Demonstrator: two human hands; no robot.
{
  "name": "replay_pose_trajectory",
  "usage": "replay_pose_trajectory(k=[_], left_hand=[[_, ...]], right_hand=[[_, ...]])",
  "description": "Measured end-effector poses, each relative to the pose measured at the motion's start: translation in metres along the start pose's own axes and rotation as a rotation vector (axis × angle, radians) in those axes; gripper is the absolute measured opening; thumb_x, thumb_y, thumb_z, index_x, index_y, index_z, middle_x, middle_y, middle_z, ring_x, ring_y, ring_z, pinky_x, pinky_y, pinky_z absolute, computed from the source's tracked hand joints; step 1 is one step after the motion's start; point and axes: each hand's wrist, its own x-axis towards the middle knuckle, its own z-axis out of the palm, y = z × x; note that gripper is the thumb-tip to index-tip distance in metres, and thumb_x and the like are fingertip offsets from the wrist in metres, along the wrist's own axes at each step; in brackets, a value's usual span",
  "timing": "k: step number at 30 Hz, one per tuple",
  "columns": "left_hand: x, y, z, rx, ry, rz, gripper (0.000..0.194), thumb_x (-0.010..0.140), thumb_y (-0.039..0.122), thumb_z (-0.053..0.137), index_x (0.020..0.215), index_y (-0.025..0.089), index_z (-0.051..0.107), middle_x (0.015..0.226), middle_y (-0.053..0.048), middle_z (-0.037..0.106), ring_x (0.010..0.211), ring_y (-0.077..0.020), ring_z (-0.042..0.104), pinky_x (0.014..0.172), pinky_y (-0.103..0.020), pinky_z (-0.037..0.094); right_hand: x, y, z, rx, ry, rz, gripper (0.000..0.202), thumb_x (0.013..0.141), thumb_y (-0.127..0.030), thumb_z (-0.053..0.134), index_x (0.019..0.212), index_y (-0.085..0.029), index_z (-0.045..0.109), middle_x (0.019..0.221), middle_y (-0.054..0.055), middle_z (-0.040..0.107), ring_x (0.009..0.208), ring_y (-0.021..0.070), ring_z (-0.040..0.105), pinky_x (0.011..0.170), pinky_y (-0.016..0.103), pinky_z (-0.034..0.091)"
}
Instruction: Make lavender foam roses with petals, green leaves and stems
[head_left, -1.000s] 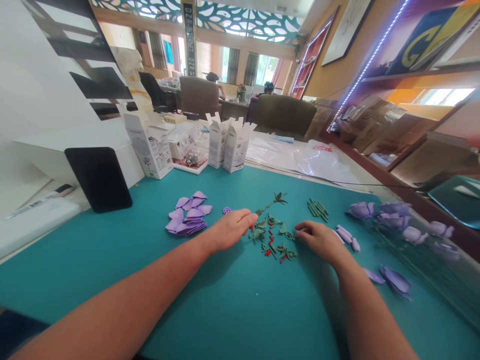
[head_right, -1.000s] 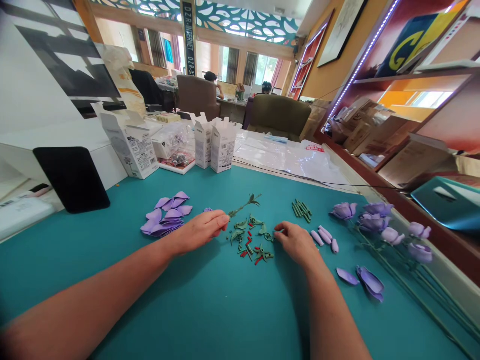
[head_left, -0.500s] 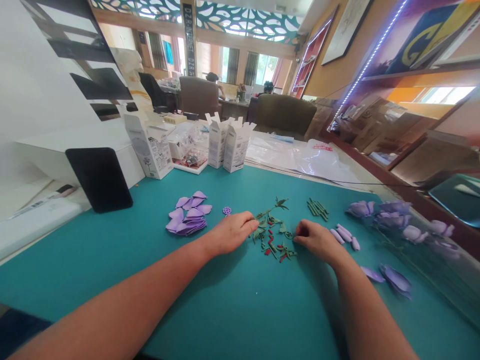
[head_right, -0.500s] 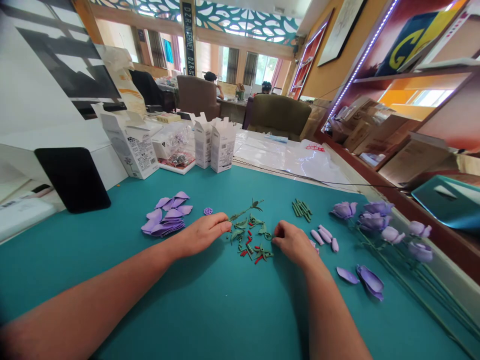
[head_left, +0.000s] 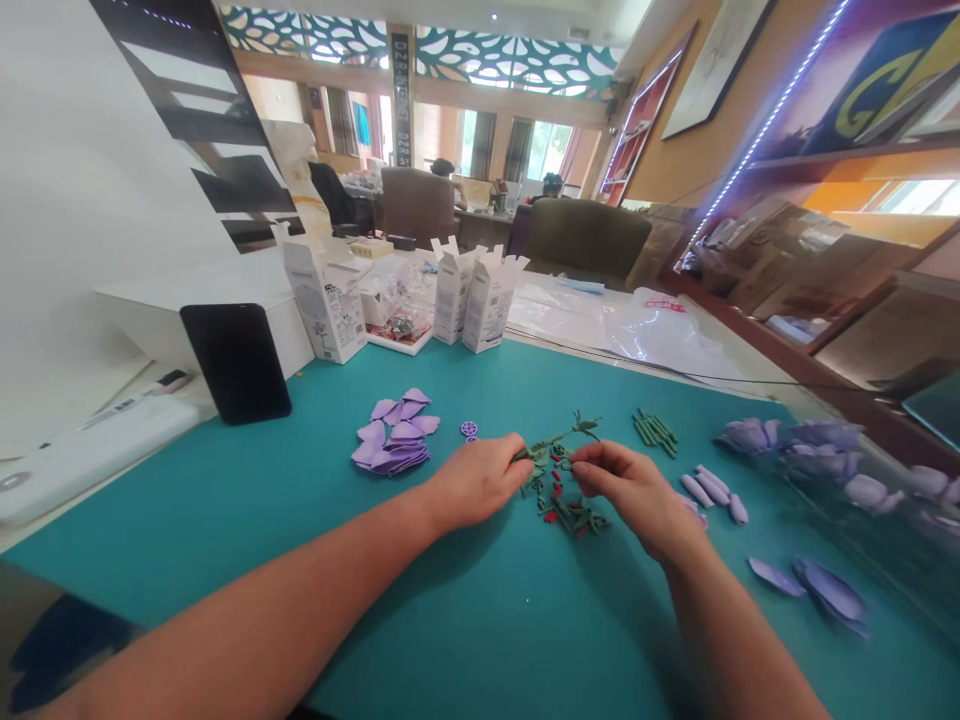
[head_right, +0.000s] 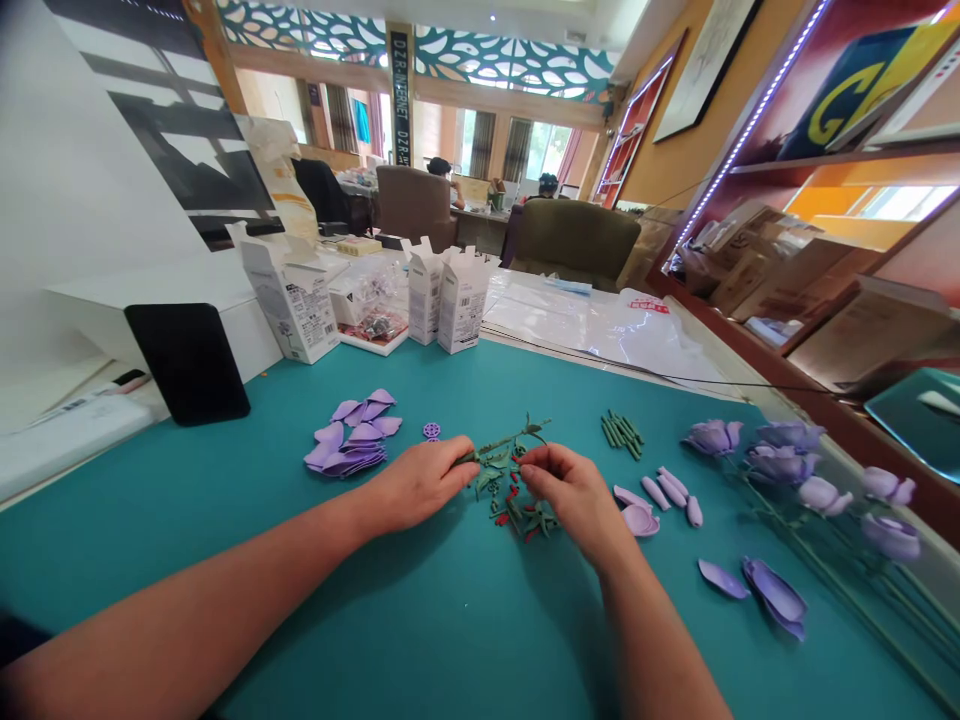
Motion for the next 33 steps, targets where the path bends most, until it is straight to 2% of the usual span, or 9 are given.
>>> replay_pose_trajectory(k=[5,11,20,33], left_hand=[[-0.002,0.001,-0.002,-0.020,0.008,0.014,0.028,0.090,0.042,0.031,0.078,0.020,0.046,0.071,-0.001,0.055,0.063,-0.0157,0.048,0.053,-0.026,0.027],[-0.002,-0.001,-0.001,-0.047,0.051,0.046,0.032,0.093,0.042,0.026,0.076,0.020,0.043,0.067,0.001,0.052,0.061,-0.0146,0.047,0.053,-0.027,0.026],[-0.003,0.002,-0.002,-0.085,0.040,0.040,0.029,0.093,0.039,0.028,0.076,0.020,0.042,0.066,0.002,0.050,0.062,-0.0141,0.046,0.055,-0.027,0.026],[-0.004,0.005,-0.003,-0.090,0.053,0.046,0.028,0.093,0.038,0.029,0.072,0.021,0.035,0.064,0.002,0.046,0.060,-0.0137,0.042,0.055,-0.027,0.023]], right_hand=[[0.001,0.007,0.018,0.313,-0.050,0.074,0.032,0.058,-0.040,0.080,0.078,-0.018,0.068,0.064,-0.001,0.063,0.061,0.0118,0.056,0.061,0.026,0.045],[0.001,0.011,0.029,0.502,-0.098,0.137,0.029,0.058,-0.036,0.083,0.077,-0.019,0.068,0.062,-0.002,0.064,0.058,0.0093,0.057,0.057,0.021,0.045],[0.001,0.012,0.031,0.567,-0.113,0.150,0.030,0.057,-0.035,0.084,0.075,-0.018,0.067,0.067,0.000,0.067,0.061,0.0096,0.061,0.060,0.021,0.048],[-0.003,0.006,0.032,0.595,-0.098,0.134,0.028,0.060,-0.034,0.082,0.073,-0.016,0.066,0.063,0.000,0.066,0.057,0.0085,0.059,0.056,0.020,0.046]])
